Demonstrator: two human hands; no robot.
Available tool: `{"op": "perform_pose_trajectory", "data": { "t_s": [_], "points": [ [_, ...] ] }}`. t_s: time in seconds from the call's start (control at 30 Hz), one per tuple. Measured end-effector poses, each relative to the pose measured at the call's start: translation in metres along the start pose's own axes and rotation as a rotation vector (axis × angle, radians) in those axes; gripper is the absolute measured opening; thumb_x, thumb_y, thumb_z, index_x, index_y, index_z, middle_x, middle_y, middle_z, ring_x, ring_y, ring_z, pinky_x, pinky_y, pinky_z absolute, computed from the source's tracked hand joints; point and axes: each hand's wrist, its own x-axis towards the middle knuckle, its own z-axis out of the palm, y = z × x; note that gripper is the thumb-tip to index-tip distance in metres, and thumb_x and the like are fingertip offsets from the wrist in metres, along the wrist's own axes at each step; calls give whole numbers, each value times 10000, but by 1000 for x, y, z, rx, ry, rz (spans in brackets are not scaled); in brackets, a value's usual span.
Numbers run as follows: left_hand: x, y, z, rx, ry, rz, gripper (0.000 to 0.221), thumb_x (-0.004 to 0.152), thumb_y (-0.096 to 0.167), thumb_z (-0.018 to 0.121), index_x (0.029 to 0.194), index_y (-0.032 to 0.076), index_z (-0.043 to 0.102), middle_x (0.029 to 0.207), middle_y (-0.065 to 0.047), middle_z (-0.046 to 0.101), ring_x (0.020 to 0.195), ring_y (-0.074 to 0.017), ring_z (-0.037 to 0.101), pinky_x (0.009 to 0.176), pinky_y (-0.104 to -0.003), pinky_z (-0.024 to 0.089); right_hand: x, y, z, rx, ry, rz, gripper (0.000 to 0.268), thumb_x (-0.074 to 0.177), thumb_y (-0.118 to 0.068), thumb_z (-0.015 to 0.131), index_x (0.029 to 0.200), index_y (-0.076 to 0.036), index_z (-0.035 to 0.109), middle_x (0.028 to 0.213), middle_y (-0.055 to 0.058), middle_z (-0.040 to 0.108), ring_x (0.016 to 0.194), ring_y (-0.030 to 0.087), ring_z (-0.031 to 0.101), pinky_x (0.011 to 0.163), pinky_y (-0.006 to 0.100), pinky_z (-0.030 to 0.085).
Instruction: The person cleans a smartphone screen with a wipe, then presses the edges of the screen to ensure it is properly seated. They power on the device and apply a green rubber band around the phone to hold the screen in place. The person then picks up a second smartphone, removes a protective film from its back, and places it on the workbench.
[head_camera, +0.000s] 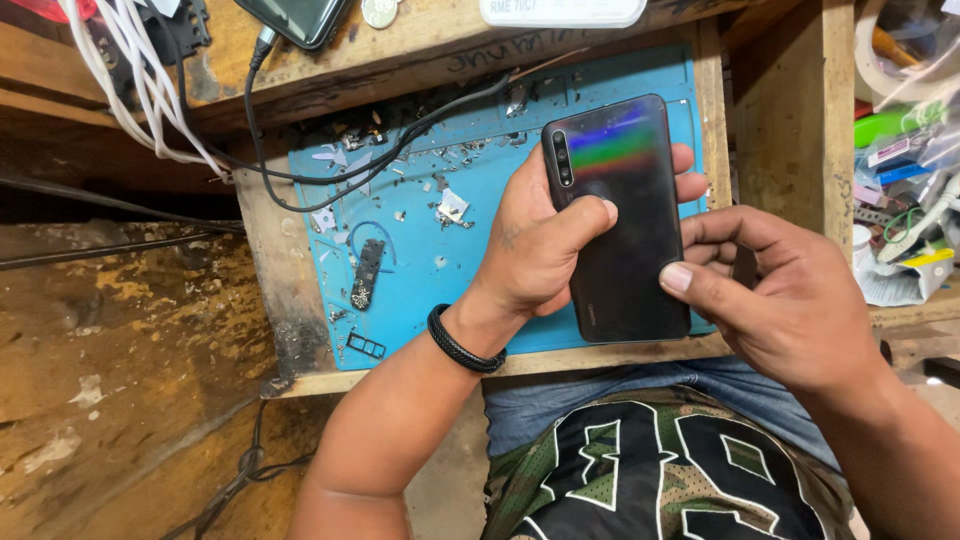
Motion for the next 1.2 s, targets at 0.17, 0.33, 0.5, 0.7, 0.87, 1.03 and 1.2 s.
{"op": "perform_pose_trajectory", "data": {
  "t_s": [0.17,0.33,0.5,0.7,0.87,1.03,1.2],
  "points": [
    [0,0,0,18,26,-3,495,973,-101,402,1468,-82,395,1360,-300,573,1247,-396,624,1118,-529,529,2,5,1,58,-22,-5,250,924,4,685,1161,61,629,990,57,675,813,57,604,680,196,486],
    [2,1,1,16,59,-21,482,963,-103,373,1444,-103,404,1351,-296,578,1247,-397,624,1152,-551,532,2,7,-1,92,16,67,267,913,5,697,1171,49,641,937,58,669,665,44,515,526,189,374],
    [2,3,3,0,95,-53,497,972,-77,355,1464,-84,415,1360,-294,590,1258,-413,636,1113,-555,548,1,5,2,106,1,52,257,917,9,687,1164,53,632,936,48,658,695,42,540,554,186,401],
    [3,1,3,31,111,-48,492,962,-77,365,1450,-91,428,1324,-288,608,1206,-413,652,1079,-556,561,1,10,2,117,-17,29,245,925,21,686,1157,64,622,949,49,647,726,42,547,589,185,420],
    [3,1,1,-20,115,-51,472,986,-64,378,1452,-100,444,1288,-282,616,1199,-399,667,1077,-542,572,2,12,0,138,-21,29,252,926,21,686,1166,63,622,952,54,650,720,44,542,581,184,413],
    [2,1,2,9,143,-38,426,1017,-34,390,1437,-89,443,1298,-286,621,1170,-397,673,1050,-542,580,3,12,3,131,-19,41,259,912,33,673,1161,68,609,972,55,658,774,51,589,642,181,462],
    [3,-3,2,20,133,-4,455,1010,-45,410,1462,-79,443,1303,-282,630,1169,-391,680,1064,-532,579,3,10,4,-133,54,-71,279,947,-55,719,1190,59,641,906,77,633,710,73,548,595,185,428]
  ]
}}
